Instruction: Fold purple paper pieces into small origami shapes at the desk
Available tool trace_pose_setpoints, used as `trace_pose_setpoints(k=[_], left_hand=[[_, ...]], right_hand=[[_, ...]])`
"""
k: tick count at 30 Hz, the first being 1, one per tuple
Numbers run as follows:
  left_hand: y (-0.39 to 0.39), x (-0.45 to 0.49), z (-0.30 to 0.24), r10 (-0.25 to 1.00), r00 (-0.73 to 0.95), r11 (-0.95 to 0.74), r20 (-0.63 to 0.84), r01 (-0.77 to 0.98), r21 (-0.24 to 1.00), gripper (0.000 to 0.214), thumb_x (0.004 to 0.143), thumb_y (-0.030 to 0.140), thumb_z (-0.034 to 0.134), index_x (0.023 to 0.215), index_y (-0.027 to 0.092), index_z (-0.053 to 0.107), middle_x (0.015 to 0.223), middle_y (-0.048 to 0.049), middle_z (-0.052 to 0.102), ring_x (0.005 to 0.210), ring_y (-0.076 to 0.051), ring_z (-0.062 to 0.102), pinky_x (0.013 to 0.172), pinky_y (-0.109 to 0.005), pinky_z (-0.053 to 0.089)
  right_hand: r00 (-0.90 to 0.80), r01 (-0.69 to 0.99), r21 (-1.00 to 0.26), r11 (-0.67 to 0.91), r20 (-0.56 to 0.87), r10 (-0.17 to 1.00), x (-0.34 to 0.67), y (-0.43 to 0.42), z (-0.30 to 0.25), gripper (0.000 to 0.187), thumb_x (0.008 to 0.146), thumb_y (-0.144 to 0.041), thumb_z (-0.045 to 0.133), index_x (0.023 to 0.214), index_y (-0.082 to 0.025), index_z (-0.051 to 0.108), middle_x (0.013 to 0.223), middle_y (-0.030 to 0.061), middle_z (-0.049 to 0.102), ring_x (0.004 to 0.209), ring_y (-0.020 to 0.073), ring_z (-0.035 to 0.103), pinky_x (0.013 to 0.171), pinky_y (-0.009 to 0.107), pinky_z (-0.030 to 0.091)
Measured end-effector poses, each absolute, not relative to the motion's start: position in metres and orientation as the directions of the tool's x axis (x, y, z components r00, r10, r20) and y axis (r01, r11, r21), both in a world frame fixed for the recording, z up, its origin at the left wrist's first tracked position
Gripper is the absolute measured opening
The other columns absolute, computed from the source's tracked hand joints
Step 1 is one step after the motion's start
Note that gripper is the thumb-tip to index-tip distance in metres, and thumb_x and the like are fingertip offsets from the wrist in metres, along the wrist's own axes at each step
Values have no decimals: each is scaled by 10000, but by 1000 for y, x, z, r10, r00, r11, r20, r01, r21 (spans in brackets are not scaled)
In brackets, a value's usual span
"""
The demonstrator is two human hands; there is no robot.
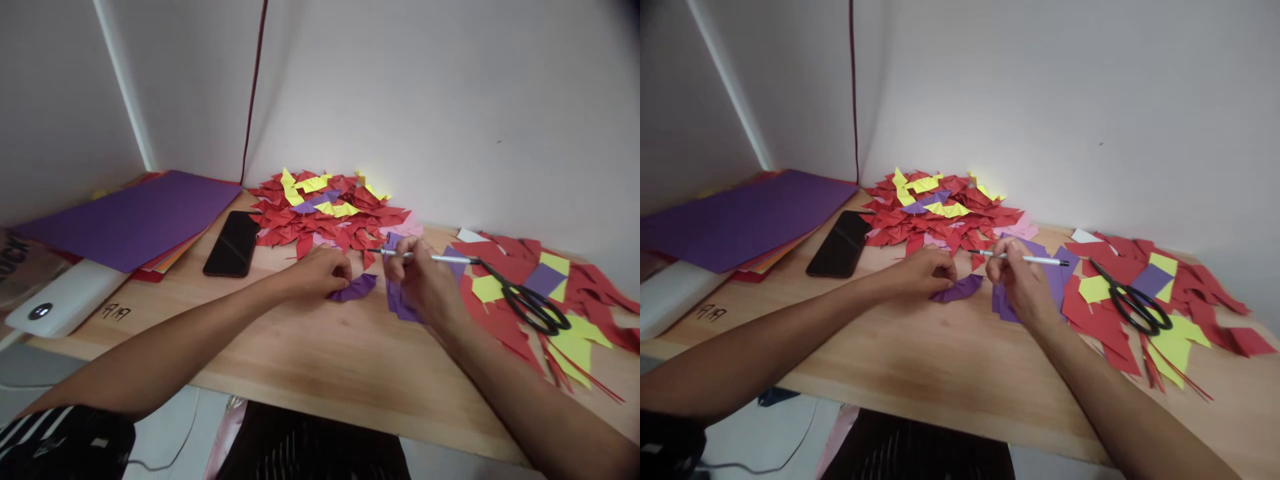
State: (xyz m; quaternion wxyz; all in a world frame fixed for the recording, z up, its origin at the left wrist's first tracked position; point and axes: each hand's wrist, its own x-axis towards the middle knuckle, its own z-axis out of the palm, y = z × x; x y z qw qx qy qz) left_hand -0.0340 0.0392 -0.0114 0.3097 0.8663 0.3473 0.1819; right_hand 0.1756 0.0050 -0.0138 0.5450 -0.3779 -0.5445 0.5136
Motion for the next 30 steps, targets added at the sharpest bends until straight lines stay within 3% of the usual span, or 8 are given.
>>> trace_pose_setpoints(k=[5, 8, 12, 16, 19, 22, 26, 30], left_hand=[[34, -35, -11, 720, 686, -555, 103, 480, 679, 99, 769, 228, 610, 796, 173, 688, 784, -14, 674, 804, -160, 564, 795, -303, 387], [27, -30, -12, 769, 630, -548, 113, 557, 624, 220, 736, 386, 679, 773, 170, 665, 814, -35, 647, 859, -206, 531, 795, -339, 379], [20, -22, -17, 804, 567, -555, 177, 610, 566, 157, 758, 330, 649, 780, 175, 645, 856, -44, 618, 900, -223, 495, 818, -364, 367], [24, -22, -19, 803, 571, -543, 170, 584, 604, 43, 757, 193, 592, 752, 171, 628, 799, -27, 623, 849, -194, 511, 805, -344, 366], [29, -28, -14, 780, 610, -510, 138, 492, 706, 77, 744, 114, 537, 748, 161, 598, 742, 0, 619, 737, -140, 531, 722, -284, 375], [33, -36, -8, 752, 654, -475, 82, 451, 755, 108, 722, 84, 509, 760, 154, 582, 727, 7, 609, 678, -117, 532, 630, -244, 359], [33, -41, -7, 684, 719, -553, 123, 401, 730, 118, 732, 97, 498, 780, 165, 582, 757, 5, 617, 708, -124, 537, 638, -244, 365], [33, -41, -11, 639, 739, -635, 214, 350, 688, 149, 762, 106, 484, 836, 177, 592, 780, 9, 620, 717, -125, 534, 662, -254, 366]], right_hand=[[-149, -68, -980, 186, 194, 970, 176, -5, -30, 578, 937, -634, 304, 943, -217, 704, 609, 18, 529, 526, 152, 436, 497, 298, 334], [-136, -44, -981, 191, 195, 971, 174, -8, -30, 606, 930, -653, 288, 980, -224, 714, 731, 51, 595, 623, 175, 524, 537, 316, 402], [-155, -18, -978, 208, 208, 966, 173, -8, -30, 624, 958, -615, 207, 994, -231, 697, 776, 62, 618, 686, 192, 583, 575, 331, 460], [-153, 142, -932, 333, 312, 938, 173, -13, -28, 519, 986, -537, 239, 1023, -233, 659, 833, 59, 645, 765, 198, 613, 665, 345, 491], [-171, 408, -790, 457, 426, 888, 175, -19, -23, 423, 993, -481, 308, 1068, -245, 651, 972, 68, 688, 923, 215, 634, 807, 370, 494], [-234, 551, -655, 518, 474, 849, 176, -20, -20, 363, 982, -455, 367, 1088, -262, 655, 1041, 71, 696, 1014, 228, 632, 871, 382, 488], [-241, 683, -553, 477, 445, 862, 174, -14, -20, 229, 946, -367, 475, 1066, -279, 649, 1089, 70, 672, 1044, 234, 621, 874, 389, 483], [-275, 721, -547, 426, 338, 900, 171, -11, -20, 125, 885, -278, 555, 998, -249, 603, 966, 49, 682, 893, 215, 638, 734, 344, 483]])
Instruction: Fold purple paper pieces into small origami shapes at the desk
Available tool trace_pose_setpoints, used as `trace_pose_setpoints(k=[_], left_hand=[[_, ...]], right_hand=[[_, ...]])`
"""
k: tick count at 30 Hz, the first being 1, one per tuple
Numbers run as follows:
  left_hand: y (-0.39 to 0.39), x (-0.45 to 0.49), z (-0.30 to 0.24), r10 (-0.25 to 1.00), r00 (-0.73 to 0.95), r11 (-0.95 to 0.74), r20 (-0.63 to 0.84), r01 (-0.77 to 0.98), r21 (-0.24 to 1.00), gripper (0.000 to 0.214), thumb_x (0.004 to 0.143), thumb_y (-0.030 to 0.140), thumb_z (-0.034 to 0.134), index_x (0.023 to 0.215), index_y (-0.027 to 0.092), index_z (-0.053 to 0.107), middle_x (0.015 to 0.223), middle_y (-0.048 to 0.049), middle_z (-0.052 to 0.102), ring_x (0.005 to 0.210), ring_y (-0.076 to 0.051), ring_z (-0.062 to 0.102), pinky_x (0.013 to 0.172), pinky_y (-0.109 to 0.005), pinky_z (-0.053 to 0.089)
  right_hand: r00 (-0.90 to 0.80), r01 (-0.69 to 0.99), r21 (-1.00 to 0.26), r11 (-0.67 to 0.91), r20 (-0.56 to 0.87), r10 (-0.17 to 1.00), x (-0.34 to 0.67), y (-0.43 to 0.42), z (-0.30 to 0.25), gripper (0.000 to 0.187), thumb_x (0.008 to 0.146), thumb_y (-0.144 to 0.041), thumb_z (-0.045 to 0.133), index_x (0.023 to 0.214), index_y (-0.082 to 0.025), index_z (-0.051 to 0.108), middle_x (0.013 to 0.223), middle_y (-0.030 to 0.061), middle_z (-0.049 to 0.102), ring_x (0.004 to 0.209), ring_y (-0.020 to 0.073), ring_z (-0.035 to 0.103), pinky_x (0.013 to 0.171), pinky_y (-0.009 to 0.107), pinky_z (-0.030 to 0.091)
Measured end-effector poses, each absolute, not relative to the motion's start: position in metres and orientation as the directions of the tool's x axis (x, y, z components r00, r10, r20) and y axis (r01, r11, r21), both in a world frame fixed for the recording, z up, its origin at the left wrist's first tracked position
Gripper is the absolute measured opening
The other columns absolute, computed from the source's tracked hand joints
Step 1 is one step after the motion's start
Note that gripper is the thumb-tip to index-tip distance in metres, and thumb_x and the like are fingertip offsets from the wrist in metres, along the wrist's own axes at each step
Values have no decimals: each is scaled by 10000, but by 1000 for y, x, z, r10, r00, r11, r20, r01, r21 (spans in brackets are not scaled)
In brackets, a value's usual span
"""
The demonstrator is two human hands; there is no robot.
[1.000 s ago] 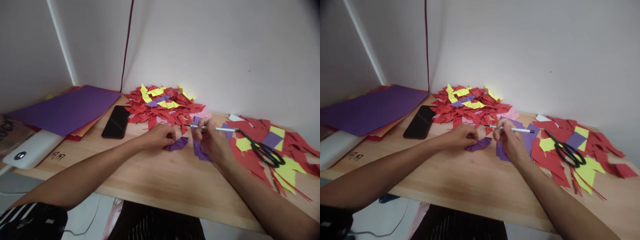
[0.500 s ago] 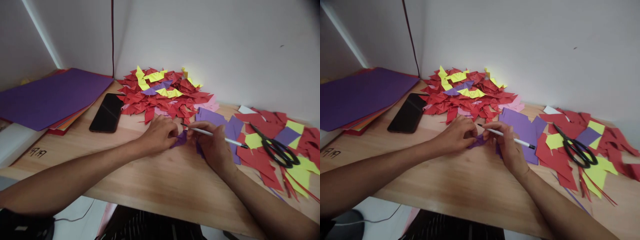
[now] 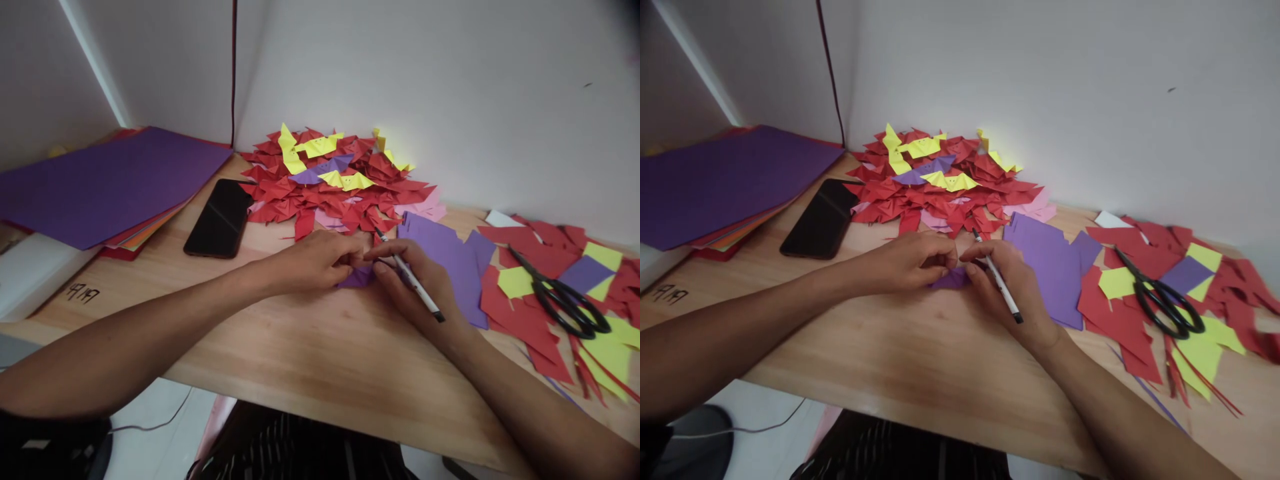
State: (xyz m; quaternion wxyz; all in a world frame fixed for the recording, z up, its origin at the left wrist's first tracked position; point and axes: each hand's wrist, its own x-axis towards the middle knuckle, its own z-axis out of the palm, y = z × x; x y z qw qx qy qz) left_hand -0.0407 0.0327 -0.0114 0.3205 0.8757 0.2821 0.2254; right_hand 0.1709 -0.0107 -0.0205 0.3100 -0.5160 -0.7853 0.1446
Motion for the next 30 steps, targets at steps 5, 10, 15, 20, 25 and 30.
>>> trace_pose_setpoints(k=[5, 10, 15, 20, 25, 30], left_hand=[[31, -39, -9, 639, 742, -637, 203, 363, 680, 136, 761, 115, 492, 821, 179, 597, 797, 10, 629, 731, -122, 538, 671, -250, 365], [23, -34, -2, 698, 713, -551, 69, 472, 688, 105, 781, 245, 563, 751, 164, 624, 729, 1, 619, 672, -121, 525, 615, -248, 343], [20, -30, -8, 739, 665, -538, 111, 483, 691, 186, 813, 222, 531, 671, 155, 631, 659, 2, 604, 657, -118, 520, 610, -253, 337], [25, -33, -12, 733, 677, -507, 72, 472, 721, 168, 809, 207, 540, 740, 155, 685, 664, 8, 621, 630, -107, 513, 597, -245, 343], [30, -39, -8, 725, 688, -482, 23, 483, 731, 142, 798, 217, 587, 745, 157, 704, 657, 8, 636, 623, -107, 531, 589, -245, 349], [36, -42, -6, 751, 661, -445, 1, 505, 740, 107, 768, 224, 644, 729, 160, 720, 656, 8, 646, 593, -93, 532, 609, -239, 370]], right_hand=[[-299, 710, -578, 403, 271, 915, 166, -12, -19, 85, 839, -225, 579, 918, -236, 551, 856, 20, 659, 817, 193, 612, 656, 300, 438], [-325, 670, -610, 422, 270, 906, 165, -10, -25, 75, 841, -253, 586, 891, -235, 533, 852, 22, 646, 789, 182, 599, 658, 298, 445], [-325, 628, -661, 411, 257, 910, 165, -8, -30, 74, 861, -279, 575, 913, -239, 541, 833, 7, 630, 737, 158, 589, 658, 286, 459], [-231, 546, -712, 442, 379, 896, 167, -10, -23, 326, 976, -451, 359, 1062, -249, 600, 953, 54, 643, 859, 194, 598, 771, 353, 476], [-157, 422, -751, 508, 491, 857, 170, -17, -20, 585, 968, -581, 209, 1039, -242, 680, 839, 76, 629, 770, 212, 593, 683, 374, 478], [-182, 525, -765, 373, 328, 927, 168, -29, -16, 264, 927, -431, 503, 883, -248, 688, 702, 33, 642, 602, 163, 569, 516, 291, 419]])
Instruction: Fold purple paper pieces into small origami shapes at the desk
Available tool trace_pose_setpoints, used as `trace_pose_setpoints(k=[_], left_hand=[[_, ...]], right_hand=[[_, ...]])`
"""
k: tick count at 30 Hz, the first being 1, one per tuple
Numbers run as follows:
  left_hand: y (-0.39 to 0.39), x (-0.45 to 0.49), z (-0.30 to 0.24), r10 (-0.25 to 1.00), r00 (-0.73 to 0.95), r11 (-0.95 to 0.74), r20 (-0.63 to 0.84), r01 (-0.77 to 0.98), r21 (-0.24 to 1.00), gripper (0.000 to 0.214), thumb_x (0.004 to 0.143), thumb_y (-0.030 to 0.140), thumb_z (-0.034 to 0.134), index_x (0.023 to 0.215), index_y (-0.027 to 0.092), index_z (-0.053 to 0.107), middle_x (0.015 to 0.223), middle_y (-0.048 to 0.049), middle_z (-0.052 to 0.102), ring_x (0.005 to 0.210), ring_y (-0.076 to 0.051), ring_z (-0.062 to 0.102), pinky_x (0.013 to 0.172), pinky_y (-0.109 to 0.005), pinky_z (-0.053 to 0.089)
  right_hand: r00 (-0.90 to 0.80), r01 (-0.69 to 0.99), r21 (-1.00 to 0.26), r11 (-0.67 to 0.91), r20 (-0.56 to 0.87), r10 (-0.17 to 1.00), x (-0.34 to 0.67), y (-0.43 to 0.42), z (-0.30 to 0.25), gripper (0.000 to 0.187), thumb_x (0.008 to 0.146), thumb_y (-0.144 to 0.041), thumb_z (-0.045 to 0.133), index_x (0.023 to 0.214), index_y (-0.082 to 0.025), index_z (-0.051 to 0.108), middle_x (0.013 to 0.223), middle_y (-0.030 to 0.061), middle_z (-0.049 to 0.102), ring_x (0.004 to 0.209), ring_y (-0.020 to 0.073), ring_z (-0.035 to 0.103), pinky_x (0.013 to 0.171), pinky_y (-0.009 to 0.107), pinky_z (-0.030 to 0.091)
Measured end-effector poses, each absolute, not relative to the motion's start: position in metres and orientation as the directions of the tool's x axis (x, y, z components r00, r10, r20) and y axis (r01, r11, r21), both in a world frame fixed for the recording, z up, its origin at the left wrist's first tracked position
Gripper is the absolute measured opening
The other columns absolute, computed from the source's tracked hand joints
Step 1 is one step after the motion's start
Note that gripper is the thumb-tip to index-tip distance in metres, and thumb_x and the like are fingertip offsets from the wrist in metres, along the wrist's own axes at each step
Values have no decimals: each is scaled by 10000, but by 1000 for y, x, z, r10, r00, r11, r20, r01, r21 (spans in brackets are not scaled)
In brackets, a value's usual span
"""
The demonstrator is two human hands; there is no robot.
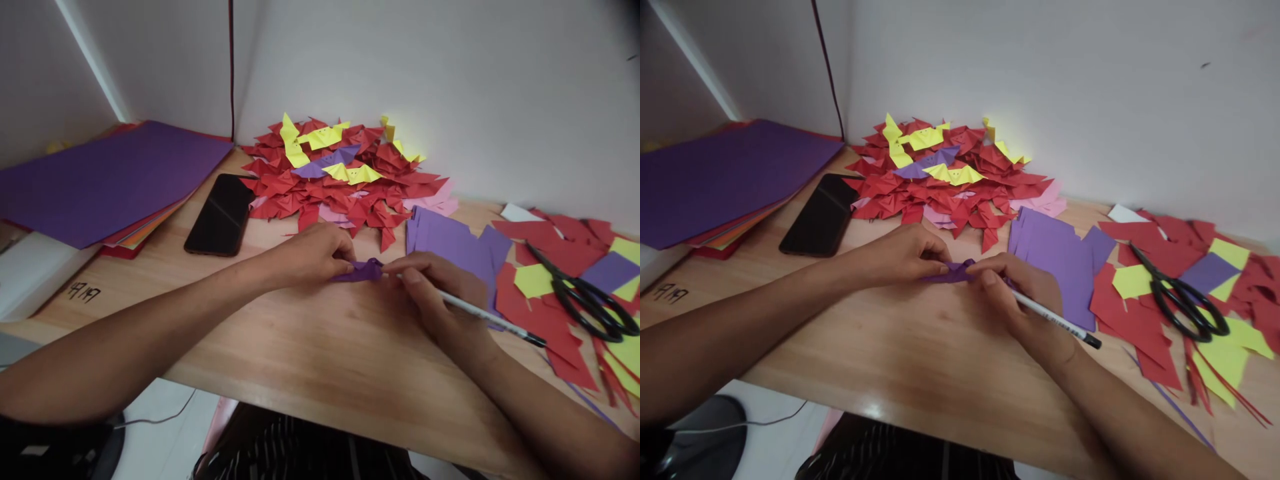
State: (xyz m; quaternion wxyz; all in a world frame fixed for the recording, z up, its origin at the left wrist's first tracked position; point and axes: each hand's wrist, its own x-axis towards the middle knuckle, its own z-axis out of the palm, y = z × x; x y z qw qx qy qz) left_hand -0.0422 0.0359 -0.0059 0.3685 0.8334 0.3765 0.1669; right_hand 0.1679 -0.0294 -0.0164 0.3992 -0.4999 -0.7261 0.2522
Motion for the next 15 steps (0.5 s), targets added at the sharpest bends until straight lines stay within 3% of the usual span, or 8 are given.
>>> trace_pose_setpoints(k=[4, 9, 15], left_hand=[[36, -41, -5, 756, 654, -435, -2, 506, 745, 142, 775, 276, 664, 718, 160, 722, 651, 4, 648, 588, -95, 527, 624, -244, 387], [32, -39, -6, 780, 625, -412, 1, 513, 753, 153, 774, 290, 666, 713, 161, 721, 631, 6, 635, 588, -99, 523, 617, -245, 390], [31, -39, -9, 784, 621, -405, 0, 511, 758, 175, 780, 302, 651, 704, 158, 716, 629, 5, 636, 575, -96, 506, 622, -253, 383]], right_hand=[[-167, 591, -744, 313, 266, 949, 164, -31, -17, 147, 887, -362, 575, 887, -238, 654, 656, 5, 653, 509, 124, 540, 446, 250, 365], [-211, 661, -658, 360, 298, 931, 162, -29, -16, 121, 871, -322, 578, 844, -228, 648, 571, -20, 609, 422, 91, 445, 414, 238, 326], [-244, 670, -636, 383, 299, 923, 160, -28, -14, 99, 866, -305, 583, 823, -234, 638, 563, -24, 601, 429, 93, 454, 406, 234, 315]])
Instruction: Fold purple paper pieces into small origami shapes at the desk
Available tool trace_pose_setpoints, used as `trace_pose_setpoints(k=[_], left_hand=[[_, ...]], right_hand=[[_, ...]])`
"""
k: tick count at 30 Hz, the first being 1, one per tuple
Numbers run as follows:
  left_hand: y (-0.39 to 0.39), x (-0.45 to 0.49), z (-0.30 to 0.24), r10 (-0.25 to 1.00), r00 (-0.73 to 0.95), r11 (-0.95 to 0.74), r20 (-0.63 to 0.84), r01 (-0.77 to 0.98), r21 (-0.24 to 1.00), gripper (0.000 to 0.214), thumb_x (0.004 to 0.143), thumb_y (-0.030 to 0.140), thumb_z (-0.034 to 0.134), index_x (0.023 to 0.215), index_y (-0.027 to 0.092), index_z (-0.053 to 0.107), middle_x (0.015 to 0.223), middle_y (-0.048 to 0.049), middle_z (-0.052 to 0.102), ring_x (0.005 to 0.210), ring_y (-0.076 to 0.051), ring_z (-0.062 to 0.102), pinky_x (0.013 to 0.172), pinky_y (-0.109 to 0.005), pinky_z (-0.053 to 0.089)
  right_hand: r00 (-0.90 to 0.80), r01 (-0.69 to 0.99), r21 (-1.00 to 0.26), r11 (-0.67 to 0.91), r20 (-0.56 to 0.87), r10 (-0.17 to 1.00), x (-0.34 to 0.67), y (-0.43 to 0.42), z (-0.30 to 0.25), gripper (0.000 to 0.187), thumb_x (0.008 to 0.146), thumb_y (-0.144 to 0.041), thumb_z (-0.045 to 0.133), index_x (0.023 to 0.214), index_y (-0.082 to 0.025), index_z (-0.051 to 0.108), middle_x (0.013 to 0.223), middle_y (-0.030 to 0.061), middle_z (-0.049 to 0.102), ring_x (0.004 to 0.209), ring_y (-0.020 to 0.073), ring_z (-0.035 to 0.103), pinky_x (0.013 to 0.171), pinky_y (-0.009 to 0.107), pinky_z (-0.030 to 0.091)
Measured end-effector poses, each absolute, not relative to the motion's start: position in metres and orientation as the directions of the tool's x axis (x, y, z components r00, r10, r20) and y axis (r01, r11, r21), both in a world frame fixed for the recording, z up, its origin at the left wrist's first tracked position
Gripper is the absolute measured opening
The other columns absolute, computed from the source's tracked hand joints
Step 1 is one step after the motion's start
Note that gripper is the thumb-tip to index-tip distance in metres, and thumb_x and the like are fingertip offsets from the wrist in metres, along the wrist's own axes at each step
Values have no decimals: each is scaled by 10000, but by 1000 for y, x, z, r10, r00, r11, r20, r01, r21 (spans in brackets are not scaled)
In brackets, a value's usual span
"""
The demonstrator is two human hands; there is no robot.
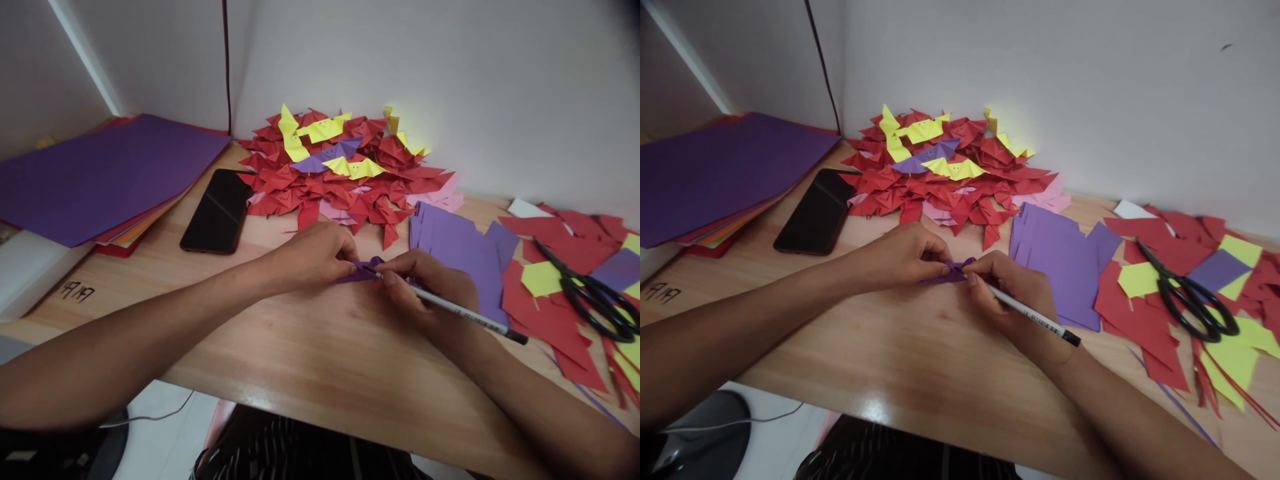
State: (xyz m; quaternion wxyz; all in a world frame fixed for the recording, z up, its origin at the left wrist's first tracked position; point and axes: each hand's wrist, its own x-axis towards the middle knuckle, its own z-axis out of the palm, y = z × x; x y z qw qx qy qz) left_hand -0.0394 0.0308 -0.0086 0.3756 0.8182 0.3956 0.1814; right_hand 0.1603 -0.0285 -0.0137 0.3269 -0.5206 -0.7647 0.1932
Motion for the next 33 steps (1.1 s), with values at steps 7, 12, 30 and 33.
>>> trace_pose_setpoints(k=[7, 12, 30, 33], left_hand=[[30, -40, -12, 777, 630, -406, 0, 500, 765, 278, 787, 397, 642, 683, 144, 695, 562, 19, 570, 553, -95, 481, 586, -257, 357], [30, -40, -11, 775, 632, -402, -4, 497, 769, 267, 788, 387, 637, 688, 147, 699, 575, 17, 585, 552, -93, 487, 576, -257, 344], [33, -42, -8, 752, 658, -403, -24, 490, 773, 326, 784, 447, 645, 670, 145, 697, 567, 10, 580, 542, -88, 459, 576, -257, 328], [33, -42, -9, 748, 663, -405, -24, 485, 775, 327, 786, 444, 637, 686, 141, 707, 575, 8, 585, 548, -88, 458, 560, -251, 311]], right_hand=[[-261, 669, -631, 394, 296, 919, 160, -28, -14, 100, 874, -303, 585, 825, -234, 640, 547, -34, 573, 422, 86, 435, 404, 230, 313], [-267, 672, -626, 395, 293, 918, 160, -27, -15, 87, 867, -290, 585, 820, -238, 637, 558, -36, 581, 423, 85, 436, 405, 227, 320], [-269, 688, -614, 386, 278, 922, 161, -26, -16, 95, 873, -298, 582, 832, -239, 643, 612, -18, 628, 445, 94, 474, 427, 235, 346], [-285, 690, -599, 406, 291, 913, 161, -26, -15, 94, 870, -288, 582, 824, -232, 642, 565, -32, 598, 428, 87, 456, 417, 223, 333]])
